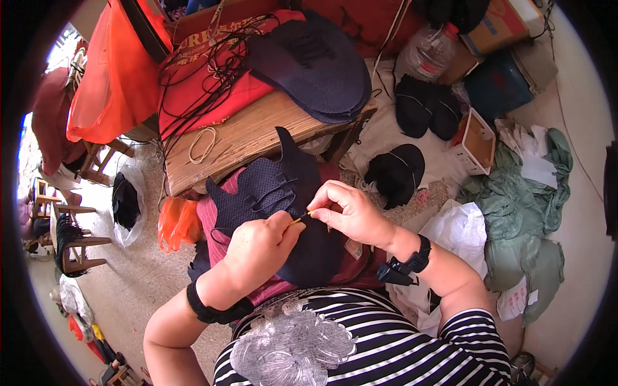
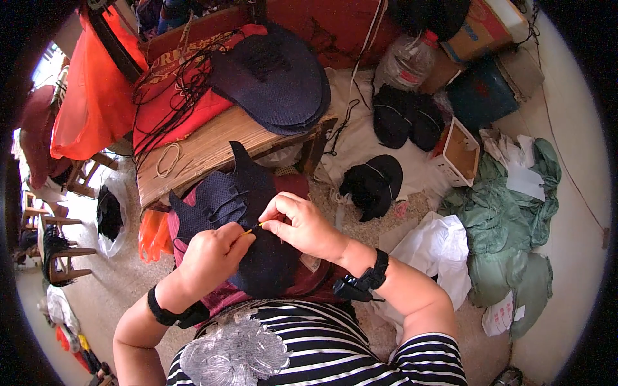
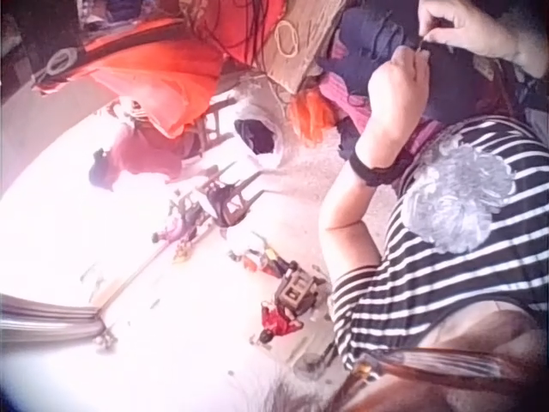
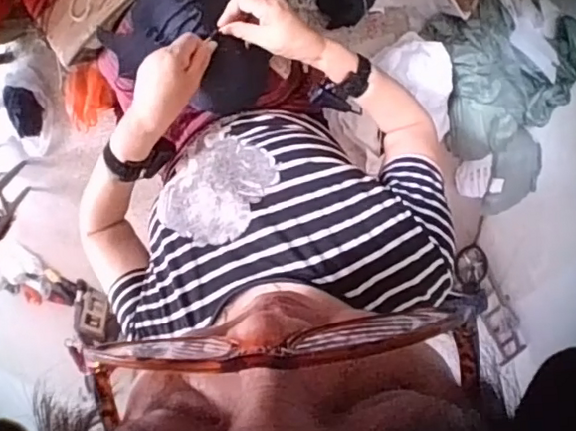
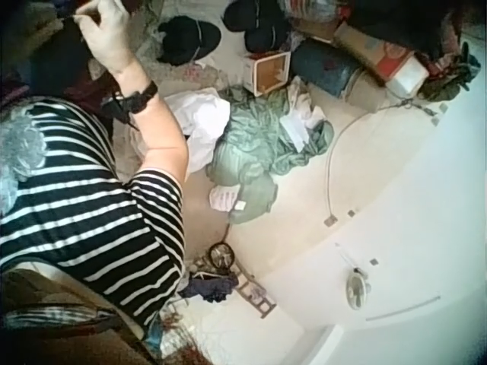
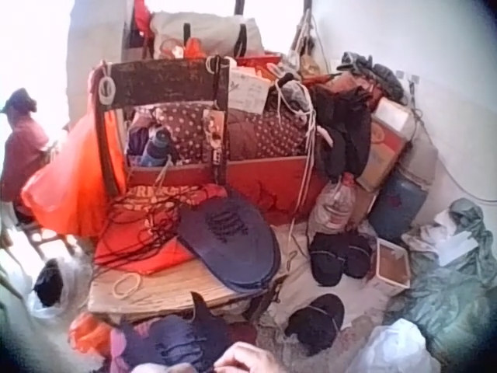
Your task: The recorder uses a yellow lacing tool to thread laces through the eyelets of a black shoe upper.
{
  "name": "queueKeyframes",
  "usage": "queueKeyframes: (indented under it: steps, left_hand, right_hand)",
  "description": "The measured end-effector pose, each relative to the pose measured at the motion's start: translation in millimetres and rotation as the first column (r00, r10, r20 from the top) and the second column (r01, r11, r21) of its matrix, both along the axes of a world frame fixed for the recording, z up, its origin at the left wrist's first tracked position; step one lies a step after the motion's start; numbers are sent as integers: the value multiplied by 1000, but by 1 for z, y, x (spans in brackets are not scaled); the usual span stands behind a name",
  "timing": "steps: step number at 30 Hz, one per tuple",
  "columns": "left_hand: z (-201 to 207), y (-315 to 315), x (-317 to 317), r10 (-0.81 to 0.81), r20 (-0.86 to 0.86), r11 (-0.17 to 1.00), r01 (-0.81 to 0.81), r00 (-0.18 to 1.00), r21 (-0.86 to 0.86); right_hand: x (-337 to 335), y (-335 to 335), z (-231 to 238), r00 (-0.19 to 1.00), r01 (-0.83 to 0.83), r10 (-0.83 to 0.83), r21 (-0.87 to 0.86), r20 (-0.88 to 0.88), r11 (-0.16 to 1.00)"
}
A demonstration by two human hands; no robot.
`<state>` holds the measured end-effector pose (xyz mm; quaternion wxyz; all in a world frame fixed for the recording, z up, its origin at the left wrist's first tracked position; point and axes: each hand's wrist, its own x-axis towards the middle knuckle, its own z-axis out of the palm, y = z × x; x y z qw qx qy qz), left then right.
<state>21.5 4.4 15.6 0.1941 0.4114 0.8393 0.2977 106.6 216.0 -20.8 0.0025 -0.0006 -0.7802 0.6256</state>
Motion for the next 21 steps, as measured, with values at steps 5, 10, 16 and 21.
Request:
queueKeyframes:
  steps: [5,10,16,21]
  left_hand:
    - [18,-35,5,-47,266,999,44,963,19]
    - [20,-37,11,-452,-259,879,476,854,35]
    - [6,-41,11,-495,-286,864,501,820,-58]
    - [6,-44,8,-509,-231,856,516,829,-32]
  right_hand:
    - [2,2,1,991,56,-37,-146,130,988]
    - [6,5,2,985,70,-33,-219,168,973]
    - [14,31,11,975,42,-23,-80,223,996]
    - [15,44,14,978,-11,24,-66,209,998]
